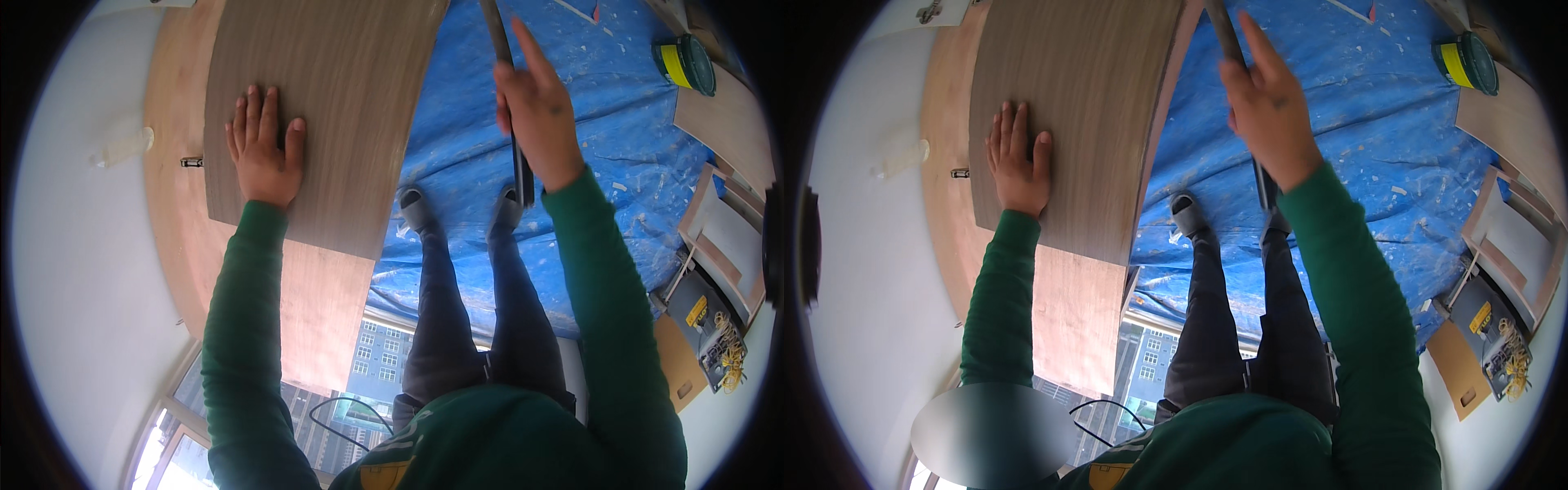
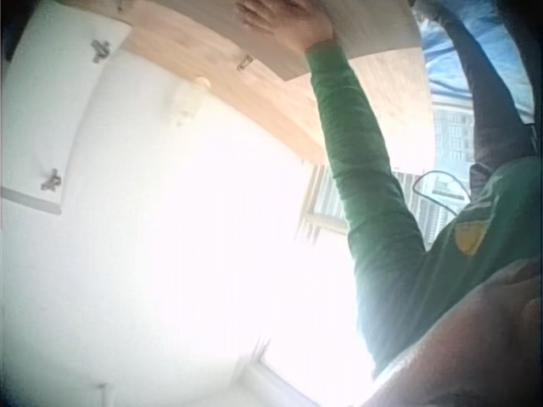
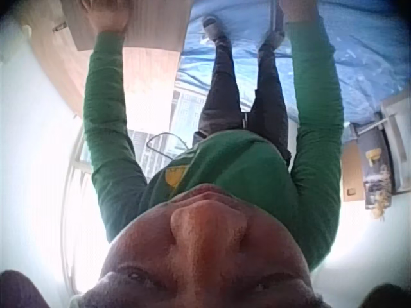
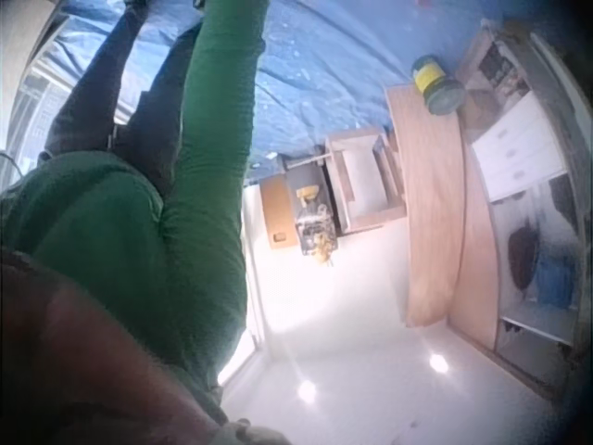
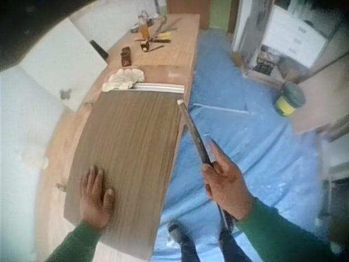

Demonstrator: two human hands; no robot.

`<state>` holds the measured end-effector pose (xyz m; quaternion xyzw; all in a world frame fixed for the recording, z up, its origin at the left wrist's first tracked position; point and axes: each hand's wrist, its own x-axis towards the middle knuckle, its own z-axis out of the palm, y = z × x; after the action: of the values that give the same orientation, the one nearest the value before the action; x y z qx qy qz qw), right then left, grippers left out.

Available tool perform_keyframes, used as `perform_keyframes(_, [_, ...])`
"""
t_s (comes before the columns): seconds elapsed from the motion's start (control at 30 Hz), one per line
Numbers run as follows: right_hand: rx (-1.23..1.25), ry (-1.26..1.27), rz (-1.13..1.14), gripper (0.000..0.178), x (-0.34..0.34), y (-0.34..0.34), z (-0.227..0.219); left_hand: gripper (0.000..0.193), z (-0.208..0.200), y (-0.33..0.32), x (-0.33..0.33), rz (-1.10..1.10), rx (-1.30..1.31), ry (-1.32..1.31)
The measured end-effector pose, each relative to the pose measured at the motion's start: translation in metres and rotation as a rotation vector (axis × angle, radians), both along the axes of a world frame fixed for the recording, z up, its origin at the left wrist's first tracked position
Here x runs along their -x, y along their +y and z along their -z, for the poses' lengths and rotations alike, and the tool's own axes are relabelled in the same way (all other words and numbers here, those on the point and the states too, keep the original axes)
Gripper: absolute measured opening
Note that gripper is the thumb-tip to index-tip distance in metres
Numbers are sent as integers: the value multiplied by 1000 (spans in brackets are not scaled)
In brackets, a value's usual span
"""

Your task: The person wipes a wooden cabinet door with a wet cloth, then uses a chisel to scrape along the edge of the door. The person moves around the room to retrieve materials and returns to continue the finishing work.

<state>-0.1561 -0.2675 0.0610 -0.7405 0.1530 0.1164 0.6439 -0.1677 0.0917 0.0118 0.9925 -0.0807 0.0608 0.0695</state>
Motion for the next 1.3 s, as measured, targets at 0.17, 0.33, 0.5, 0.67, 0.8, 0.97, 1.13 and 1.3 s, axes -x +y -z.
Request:
perform_keyframes(0.17, [-194, 277, 28, 46, 88, -24, 5, 79, 2, -50, 31, 309, -86, 54])
perform_keyframes(0.33, [-282, 417, 79, 37, 117, -19, 0, 66, -16, -115, 139, 872, 498, 493])
perform_keyframes(0.5, [-171, 446, 36, 35, 133, -20, -7, 49, -38, -81, 135, 636, 614, 215])
perform_keyframes(0.67, [-180, 319, -75, 31, 168, 20, -2, 15, -25, 15, 63, 223, 469, -164])
perform_keyframes(0.8, [134, 298, -280, 35, 221, 37, 18, 39, -13, 27, 44, 19, 248, -163])
perform_keyframes(0.97, [327, 167, -357, 38, 249, 53, 20, 58, 5, 24, 43, -13, 145, -61])
perform_keyframes(1.13, [408, 160, -425, 41, 253, 57, 17, 58, 4, 25, 47, -21, 162, -57])
perform_keyframes(1.3, [434, 118, -468, 41, 264, 56, 22, 64, 7, 23, 48, 4, 111, -110])
